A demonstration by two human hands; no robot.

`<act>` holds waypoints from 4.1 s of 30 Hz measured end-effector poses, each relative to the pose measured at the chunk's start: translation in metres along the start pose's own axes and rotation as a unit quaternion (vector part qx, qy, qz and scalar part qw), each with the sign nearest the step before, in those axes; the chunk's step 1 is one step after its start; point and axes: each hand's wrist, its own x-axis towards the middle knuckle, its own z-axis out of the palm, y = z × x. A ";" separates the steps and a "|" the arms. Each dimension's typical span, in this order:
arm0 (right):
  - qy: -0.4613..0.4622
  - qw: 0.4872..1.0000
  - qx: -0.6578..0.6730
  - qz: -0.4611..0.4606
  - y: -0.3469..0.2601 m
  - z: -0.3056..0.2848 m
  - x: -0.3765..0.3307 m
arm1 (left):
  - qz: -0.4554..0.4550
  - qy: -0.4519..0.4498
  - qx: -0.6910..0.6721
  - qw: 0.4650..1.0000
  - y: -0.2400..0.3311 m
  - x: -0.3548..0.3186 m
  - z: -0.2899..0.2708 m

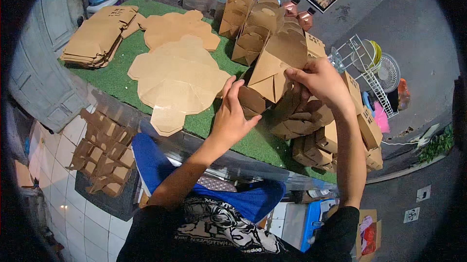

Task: The recorder folds and assembles several flat cardboard food containers into their final 3D shape.

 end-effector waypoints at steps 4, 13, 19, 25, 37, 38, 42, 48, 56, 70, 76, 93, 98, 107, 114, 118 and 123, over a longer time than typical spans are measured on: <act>-0.012 0.999 -0.034 -0.033 0.000 0.011 -0.008 | 0.015 0.013 -0.007 1.000 -0.001 0.001 0.000; -0.083 0.995 -0.055 0.000 -0.019 -0.008 -0.005 | 0.004 0.016 0.006 1.000 0.002 0.001 0.002; -0.088 0.981 -0.148 -0.094 -0.003 0.016 -0.002 | -0.023 0.021 -0.001 1.000 0.001 0.001 0.004; -0.102 0.989 -0.102 -0.029 -0.027 0.003 -0.010 | -0.031 0.012 0.011 0.999 0.008 0.001 0.001; 0.052 0.969 -0.156 -0.186 -0.004 0.030 -0.006 | -0.047 0.012 -0.006 0.999 0.003 -0.005 0.009; 0.071 0.970 -0.150 -0.179 -0.008 0.026 -0.011 | -0.060 0.006 -0.019 0.998 0.003 -0.004 0.009; 0.094 0.959 -0.196 -0.183 -0.006 0.033 -0.018 | -0.064 0.013 0.010 0.998 0.010 -0.003 0.009; 0.133 0.951 -0.187 -0.208 0.001 0.054 -0.022 | -0.085 -0.010 0.008 0.996 0.009 -0.008 0.010; 0.146 0.948 -0.196 -0.203 0.002 0.057 -0.025 | -0.103 -0.004 0.019 0.994 0.015 -0.004 0.010; 0.173 0.952 0.081 -0.239 -0.023 0.049 -0.116 | -0.084 -0.140 0.458 0.874 -0.003 -0.027 -0.121; 0.120 0.943 0.149 -0.273 -0.012 0.062 -0.115 | -0.058 -0.196 0.555 0.806 -0.018 -0.031 -0.123; 0.062 0.894 0.190 -0.401 -0.049 0.134 -0.052 | 0.040 0.135 0.447 0.883 0.042 0.046 -0.220; 0.202 0.825 0.277 -0.449 -0.114 0.156 -0.018 | 0.030 0.191 0.321 0.927 0.088 0.034 -0.258; 0.230 0.763 0.276 -0.538 -0.153 0.136 -0.026 | -0.001 0.080 0.132 0.988 0.139 -0.003 -0.290; 0.057 0.755 0.596 -0.268 -0.187 0.218 -0.060 | -0.031 0.291 -0.006 0.956 0.085 0.038 -0.221; 0.002 0.673 0.724 -0.151 -0.183 0.220 -0.048 | -0.076 0.368 -0.189 0.907 0.078 0.012 -0.184; -0.028 0.600 0.768 -0.221 -0.195 0.199 -0.030 | 0.029 0.410 -0.313 0.856 0.077 0.054 -0.192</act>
